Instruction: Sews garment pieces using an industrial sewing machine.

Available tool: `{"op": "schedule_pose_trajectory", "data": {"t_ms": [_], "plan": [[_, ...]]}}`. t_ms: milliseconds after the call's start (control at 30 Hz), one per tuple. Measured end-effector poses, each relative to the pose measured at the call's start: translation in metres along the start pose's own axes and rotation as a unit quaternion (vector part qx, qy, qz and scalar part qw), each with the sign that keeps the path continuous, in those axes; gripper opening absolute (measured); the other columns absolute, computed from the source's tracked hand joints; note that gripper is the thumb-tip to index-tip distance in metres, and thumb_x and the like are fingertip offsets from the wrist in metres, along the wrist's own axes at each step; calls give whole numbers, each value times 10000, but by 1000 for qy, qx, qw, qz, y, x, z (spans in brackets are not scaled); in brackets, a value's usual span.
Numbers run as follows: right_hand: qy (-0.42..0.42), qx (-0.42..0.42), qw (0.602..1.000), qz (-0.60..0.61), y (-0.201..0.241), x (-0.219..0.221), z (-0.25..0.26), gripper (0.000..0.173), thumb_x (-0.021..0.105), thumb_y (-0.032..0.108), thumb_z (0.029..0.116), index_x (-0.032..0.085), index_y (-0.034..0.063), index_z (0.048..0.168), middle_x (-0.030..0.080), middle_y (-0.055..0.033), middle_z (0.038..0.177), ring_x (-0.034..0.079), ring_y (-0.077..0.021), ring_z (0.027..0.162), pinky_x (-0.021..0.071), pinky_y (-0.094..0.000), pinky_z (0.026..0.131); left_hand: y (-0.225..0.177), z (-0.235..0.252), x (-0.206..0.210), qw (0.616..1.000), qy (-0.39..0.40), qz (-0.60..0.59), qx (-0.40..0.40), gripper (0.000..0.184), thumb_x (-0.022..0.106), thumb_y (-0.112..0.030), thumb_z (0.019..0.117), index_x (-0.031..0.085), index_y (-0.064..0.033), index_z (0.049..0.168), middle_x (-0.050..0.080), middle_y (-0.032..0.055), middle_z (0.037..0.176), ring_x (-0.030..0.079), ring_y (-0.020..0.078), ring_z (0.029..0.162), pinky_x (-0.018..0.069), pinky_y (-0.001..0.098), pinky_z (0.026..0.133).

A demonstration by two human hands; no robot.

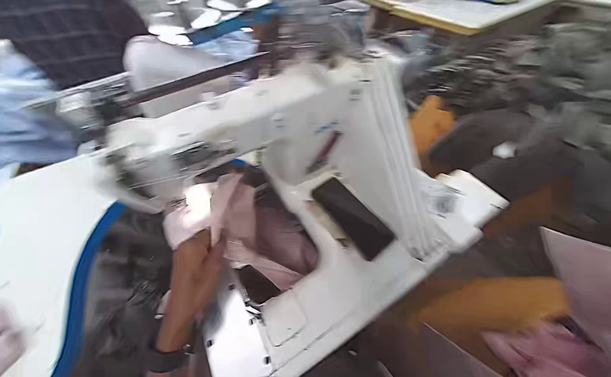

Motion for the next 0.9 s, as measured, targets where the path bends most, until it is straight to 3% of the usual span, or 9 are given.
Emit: {"op": "schedule_pose_trajectory", "data": {"t_ms": [33, 133, 233, 333, 500, 567, 633, 767, 900], "plan": [[29, -223, 974, -9, 29, -8, -18, 230, 574, 124, 1002, 718, -54, 1031, 746, -166, 968, 721, -218, 896, 578, -325, 848, 13, -16, -5, 993, -41, -109, -33, 268, 559, -176, 994, 686, 36, 890, 662, 11, 761, 634, 28, 731, 539, 266, 715], [126, -546, 827, -36, 126, 3, -81, 271, 583, 357, 1044, 759, 213, 1192, 770, 88, 1132, 714, -5, 1022, 597, -219, 894, 22, -42, 18, 958, -33, -283, -27, 284, 469, -131, 1039, 664, 76, 1027, 710, 49, 895, 677, 8, 869, 574, 249, 831], [-174, -652, 711, -197, 250, 69, -93, 530, 732, 362, 893, 661, 56, 1320, 721, -95, 1235, 685, -214, 1111, 567, -412, 912, -14, -36, -7, 982, -67, -172, 42, 351, 414, -163, 1025, 694, 47, 997, 699, 104, 882, 679, 118, 867, 552, 322, 802], [-357, -692, 578, -244, 304, 141, -107, 245, 690, 109, 780, 727, -42, 970, 704, -163, 803, 707, -279, 686, 561, -392, 571, -10, -37, -52, 986, -131, -97, 21, 364, 430, -184, 994, 700, 29, 875, 650, 128, 806, 662, 228, 779, 536, 410, 710], [-154, -566, 808, -60, 331, 54, -50, 190, 500, 22, 1013, 682, -19, 980, 687, 24, 843, 642, 2, 766, 558, -204, 721, 116, -71, -62, 956, -55, -261, -118, 319, 547, -253, 1027, 761, -18, 1006, 725, 56, 941, 663, 88, 896, 539, 336, 852], [-364, -531, 758, -109, 341, -16, -68, 222, 484, 43, 1029, 671, -75, 1021, 670, -76, 870, 634, -95, 809, 533, -292, 754, 195, -89, -69, 951, -61, -217, -211, 303, 674, -154, 966, 703, 36, 1200, 710, 211, 1163, 670, 297, 1123, 494, 539, 1017], [-484, -504, 683, -214, 355, -1, -98, 286, 476, 59, 1047, 635, -150, 1158, 692, -311, 1003, 690, -412, 941, 493, -596, 836, 210, -95, -79, 959, -74, -162, -223, 495, 643, -6, 924, 564, 43, 1410, 608, 275, 1362, 570, 408, 1297, 396, 616, 1105], [-319, -609, 559, -463, 357, 187, -62, 261, 607, 48, 905, 740, -56, 1105, 719, -254, 869, 726, -414, 741, 568, -557, 611, 67, -88, -64, 993, -103, 5, -63, 443, 686, 36, 831, 652, 35, 1272, 700, 228, 1179, 737, 371, 891, 595, 534, 716], [-275, -592, 580, -488, 392, 165, -38, 187, 601, 14, 923, 762, -2, 1018, 739, -230, 910, 726, -447, 853, 540, -637, 714, 101, -154, -69, 993, -29, -55, -100, 243, 714, 57, 822, 738, 16, 1060, 722, 239, 905, 710, 414, 771, 545, 625, 691]]}}
Point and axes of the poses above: each hand's wrist, its own z-axis towards the middle knuckle, its own x-axis out of the palm, y = z × x, the point moved 10 cm from there along z, towards the middle knuckle
